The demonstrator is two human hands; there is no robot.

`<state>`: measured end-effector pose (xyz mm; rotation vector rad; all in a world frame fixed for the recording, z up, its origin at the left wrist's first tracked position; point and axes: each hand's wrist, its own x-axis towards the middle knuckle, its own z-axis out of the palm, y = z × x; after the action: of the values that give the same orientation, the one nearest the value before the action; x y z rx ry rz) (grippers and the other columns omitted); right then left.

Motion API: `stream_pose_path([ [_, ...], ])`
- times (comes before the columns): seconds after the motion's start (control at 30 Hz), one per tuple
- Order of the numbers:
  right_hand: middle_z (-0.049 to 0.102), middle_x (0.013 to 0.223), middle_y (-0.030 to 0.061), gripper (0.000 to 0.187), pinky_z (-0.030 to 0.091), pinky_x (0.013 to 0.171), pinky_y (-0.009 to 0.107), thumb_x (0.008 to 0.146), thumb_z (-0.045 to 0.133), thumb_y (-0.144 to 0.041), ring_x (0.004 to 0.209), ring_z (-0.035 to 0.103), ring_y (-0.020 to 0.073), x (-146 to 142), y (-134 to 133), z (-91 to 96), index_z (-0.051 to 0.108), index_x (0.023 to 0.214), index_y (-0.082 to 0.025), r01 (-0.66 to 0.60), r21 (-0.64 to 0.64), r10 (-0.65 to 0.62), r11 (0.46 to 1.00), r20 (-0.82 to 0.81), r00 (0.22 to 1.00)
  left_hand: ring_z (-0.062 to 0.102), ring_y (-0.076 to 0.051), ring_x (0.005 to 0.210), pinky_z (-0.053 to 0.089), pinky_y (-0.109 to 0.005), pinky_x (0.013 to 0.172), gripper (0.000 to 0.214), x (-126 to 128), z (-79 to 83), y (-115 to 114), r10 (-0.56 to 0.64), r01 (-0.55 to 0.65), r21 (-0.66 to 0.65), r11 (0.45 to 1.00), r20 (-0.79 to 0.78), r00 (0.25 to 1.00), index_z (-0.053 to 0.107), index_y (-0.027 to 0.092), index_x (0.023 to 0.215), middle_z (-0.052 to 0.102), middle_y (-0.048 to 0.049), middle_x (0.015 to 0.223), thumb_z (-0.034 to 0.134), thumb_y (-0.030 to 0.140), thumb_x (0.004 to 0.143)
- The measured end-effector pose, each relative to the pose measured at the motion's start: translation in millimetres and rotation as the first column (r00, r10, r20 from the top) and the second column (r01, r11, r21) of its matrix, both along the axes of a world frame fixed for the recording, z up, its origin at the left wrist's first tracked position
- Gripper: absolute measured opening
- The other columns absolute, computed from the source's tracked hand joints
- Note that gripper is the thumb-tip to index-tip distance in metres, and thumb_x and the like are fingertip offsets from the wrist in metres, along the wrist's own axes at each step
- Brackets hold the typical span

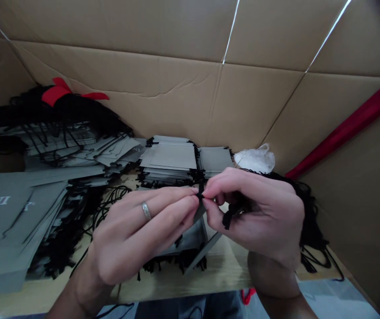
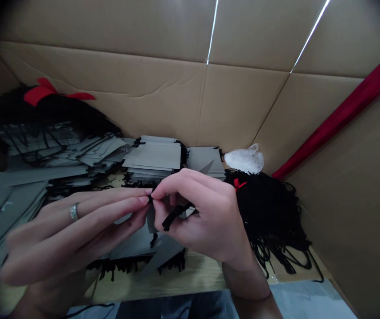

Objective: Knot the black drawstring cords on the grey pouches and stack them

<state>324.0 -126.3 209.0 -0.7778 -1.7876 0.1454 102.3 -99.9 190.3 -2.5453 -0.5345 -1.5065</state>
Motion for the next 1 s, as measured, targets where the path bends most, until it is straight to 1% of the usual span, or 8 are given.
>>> stream_pose_path([
  [0.1, 0.072, 0.087, -0.0012, 0.021, 0.056, 0.069, 0.021, 0.082, 0.075, 0.004, 0.074, 0.063, 0.0068, -1, -2, 1.0, 0.073, 0.091, -0.015, -0.002, 0.033, 0.001, 0.999, 0.033, 0.999, 0.085, -0.018, 0.1, 0.073, -0.027, 0.095, 0.022, 1, -2.2, -1, 0.001, 0.0, 0.034, 0.999, -0.011, 1.0, 0.074, 0.017, 0.122, 0.086, -0.006, 0.117, 0.079, 0.017, 0.1],
  [0.27, 0.072, 0.087, 0.001, 0.024, 0.057, 0.071, 0.025, 0.081, 0.074, 0.006, 0.076, 0.065, 0.0098, -1, 1, -1.1, 0.073, 0.093, -0.015, -0.036, 0.094, 0.032, 0.995, 0.042, 0.999, 0.08, -0.011, 0.072, 0.071, -0.024, 0.071, 0.017, 12, -0.9, 3, 0.071, -0.065, -0.043, 0.997, 0.162, 0.984, 0.074, 0.026, 0.102, 0.085, 0.0057, 0.092, 0.081, 0.015, 0.091],
  [0.4, 0.073, 0.086, 0.0008, 0.026, 0.054, 0.062, 0.025, 0.076, 0.074, 0.004, 0.071, 0.064, 0.0099, 1, 6, -2.7, 0.073, 0.093, -0.016, -0.111, 0.042, 0.112, 0.993, -0.015, 0.994, 0.077, -0.01, 0.066, 0.065, -0.022, 0.06, 0.018, 19, 2.5, 7, -0.038, 0.107, -0.216, 0.971, 0.301, 0.953, 0.076, 0.027, 0.094, 0.083, 0.0065, 0.082, 0.081, 0.014, 0.083],
  [0.53, 0.073, 0.082, 0.0001, 0.024, 0.051, 0.056, 0.025, 0.076, 0.074, 0.002, 0.065, 0.062, 0.0095, 1, 10, -2.8, 0.073, 0.09, -0.018, -0.16, 0.019, 0.161, 0.987, -0.097, 0.982, 0.077, -0.012, 0.062, 0.062, -0.021, 0.056, 0.018, 21, 4.6, 14, -0.186, 0.305, -0.267, 0.914, 0.393, 0.9, 0.079, 0.023, 0.087, 0.083, 0.0032, 0.079, 0.082, 0.008, 0.077],
  [0.73, 0.075, 0.085, -0.0004, 0.028, 0.052, 0.056, 0.03, 0.077, 0.075, -0.003, 0.065, 0.064, 0.0135, -4, 13, -6.1, 0.075, 0.094, -0.026, -0.14, 0.023, 0.142, 0.99, -0.167, 0.976, 0.079, -0.012, 0.072, 0.068, -0.019, 0.068, 0.029, 27, 7.1, 20, -0.309, 0.537, -0.361, 0.762, 0.526, 0.792, 0.081, 0.019, 0.091, 0.084, 0.0004, 0.085, 0.076, -0.004, 0.075],
  [0.87, 0.077, 0.088, 0.0024, 0.03, 0.059, 0.062, 0.035, 0.08, 0.079, -0.004, 0.073, 0.071, 0.0191, -8, 12, -7.5, 0.076, 0.098, -0.028, 0.027, 0.152, 0.0, 0.988, -0.177, 0.984, 0.082, -0.012, 0.085, 0.07, -0.017, 0.081, 0.03, 29, 9.2, 12, -0.208, 0.49, -0.53, 0.692, 0.504, 0.839, 0.08, 0.02, 0.112, 0.085, -0.0014, 0.098, 0.08, 0.004, 0.087],
  [0.93, 0.077, 0.087, 0.0028, 0.03, 0.06, 0.066, 0.037, 0.08, 0.08, -0.004, 0.074, 0.071, 0.0204, -7, 11, -6.5, 0.076, 0.097, -0.027, 0.066, 0.197, -0.029, 0.978, -0.184, 0.983, 0.081, -0.01, 0.081, 0.067, -0.014, 0.076, 0.022, 27, 8.8, 6, -0.17, 0.395, -0.57, 0.72, 0.407, 0.897, 0.08, 0.022, 0.113, 0.085, 0.001, 0.095, 0.078, 0.01, 0.094],
  [1.0, 0.077, 0.093, 0.0038, 0.03, 0.062, 0.072, 0.038, 0.081, 0.083, -0.006, 0.082, 0.071, 0.0213, -3, 9, -4.0, 0.077, 0.102, -0.026, 0.051, 0.177, -0.021, 0.983, -0.164, 0.986, 0.078, -0.008, 0.074, 0.062, -0.013, 0.068, 0.015, 24, 7.7, 2, -0.134, 0.291, -0.535, 0.793, 0.313, 0.94, 0.08, 0.024, 0.107, 0.084, 0.0038, 0.09, 0.076, 0.012, 0.098],
])
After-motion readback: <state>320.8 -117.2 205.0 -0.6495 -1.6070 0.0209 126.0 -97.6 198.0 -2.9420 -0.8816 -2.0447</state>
